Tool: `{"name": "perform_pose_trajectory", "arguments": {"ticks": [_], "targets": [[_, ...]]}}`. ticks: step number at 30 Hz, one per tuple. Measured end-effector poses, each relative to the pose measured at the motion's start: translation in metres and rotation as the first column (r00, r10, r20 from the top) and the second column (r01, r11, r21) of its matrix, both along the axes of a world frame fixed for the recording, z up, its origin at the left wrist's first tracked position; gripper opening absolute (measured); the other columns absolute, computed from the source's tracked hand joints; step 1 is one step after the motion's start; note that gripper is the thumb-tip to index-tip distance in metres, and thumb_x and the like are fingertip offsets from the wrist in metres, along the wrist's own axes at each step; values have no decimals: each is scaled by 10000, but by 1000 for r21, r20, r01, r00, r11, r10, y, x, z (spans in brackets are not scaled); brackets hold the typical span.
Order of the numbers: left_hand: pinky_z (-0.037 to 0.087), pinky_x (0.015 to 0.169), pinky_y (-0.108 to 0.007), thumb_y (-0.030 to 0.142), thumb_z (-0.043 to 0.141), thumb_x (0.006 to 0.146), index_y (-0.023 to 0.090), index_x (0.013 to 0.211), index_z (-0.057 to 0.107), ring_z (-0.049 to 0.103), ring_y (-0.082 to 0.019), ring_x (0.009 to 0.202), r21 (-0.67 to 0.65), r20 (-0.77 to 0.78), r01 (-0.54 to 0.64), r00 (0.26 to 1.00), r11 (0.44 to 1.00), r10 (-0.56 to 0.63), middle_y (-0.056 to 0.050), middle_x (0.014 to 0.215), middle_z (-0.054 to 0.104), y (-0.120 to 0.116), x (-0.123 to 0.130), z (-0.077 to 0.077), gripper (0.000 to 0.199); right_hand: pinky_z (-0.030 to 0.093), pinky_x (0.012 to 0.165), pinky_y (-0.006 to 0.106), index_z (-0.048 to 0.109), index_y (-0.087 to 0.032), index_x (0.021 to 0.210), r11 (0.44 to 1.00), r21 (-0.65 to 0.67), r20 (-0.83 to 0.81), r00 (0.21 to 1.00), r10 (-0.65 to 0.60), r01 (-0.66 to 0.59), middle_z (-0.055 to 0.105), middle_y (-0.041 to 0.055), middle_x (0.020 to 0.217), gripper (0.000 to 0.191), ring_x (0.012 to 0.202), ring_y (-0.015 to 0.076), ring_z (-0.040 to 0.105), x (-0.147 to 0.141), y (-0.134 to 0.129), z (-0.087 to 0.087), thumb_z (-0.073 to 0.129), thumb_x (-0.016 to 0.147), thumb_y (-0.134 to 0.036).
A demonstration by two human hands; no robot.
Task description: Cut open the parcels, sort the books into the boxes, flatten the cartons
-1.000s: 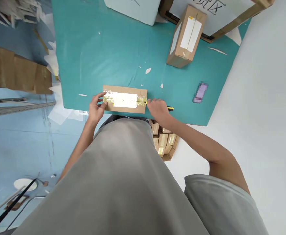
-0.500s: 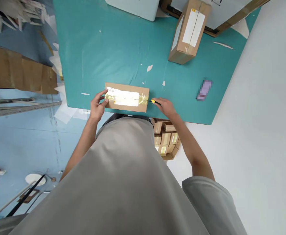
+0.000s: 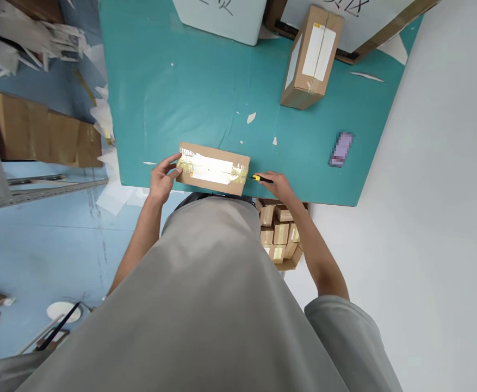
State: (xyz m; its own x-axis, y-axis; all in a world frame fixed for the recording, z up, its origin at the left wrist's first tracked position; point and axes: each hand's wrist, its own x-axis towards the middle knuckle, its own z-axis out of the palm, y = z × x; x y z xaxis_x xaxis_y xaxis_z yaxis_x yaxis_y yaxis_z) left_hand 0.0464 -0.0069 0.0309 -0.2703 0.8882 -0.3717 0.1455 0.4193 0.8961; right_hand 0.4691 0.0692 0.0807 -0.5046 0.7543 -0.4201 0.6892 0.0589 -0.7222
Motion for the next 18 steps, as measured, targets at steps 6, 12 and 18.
{"name": "perform_pose_trajectory", "arguments": {"ticks": [6, 12, 18], "targets": [[582, 1073, -484, 485, 760, 867, 288, 1355, 740, 712, -277, 1191, 8, 31, -22, 999, 1000, 22, -79, 1415, 722, 0, -7, -8, 527, 573, 1012, 399, 767, -205, 1326, 991, -16, -70, 988, -135, 134, 774, 105, 1310, 366, 1180, 251, 705, -21, -20, -6, 620, 1014, -326], [581, 1088, -473, 594, 705, 922, 261, 1355, 723, 690, -287, 1279, 45, 4, -60, 998, 997, 60, -86, 1426, 719, -2, -39, -27, 547, 525, 1125, 435, 757, -201, 1293, 999, 32, 126, 991, -44, 41, 760, 120, 1366, 361, 1301, 240, 679, -41, -26, -26, 550, 999, -238], [628, 919, -424, 737, 598, 952, 188, 1438, 611, 711, -272, 1248, -42, 25, -110, 993, 993, 111, -152, 1444, 705, -13, -98, -59, 733, 581, 939, 371, 728, -142, 1184, 945, -27, 105, 941, -322, 326, 791, 139, 1126, 430, 1033, 248, 727, -67, -32, -32, 512, 1038, -484]]}}
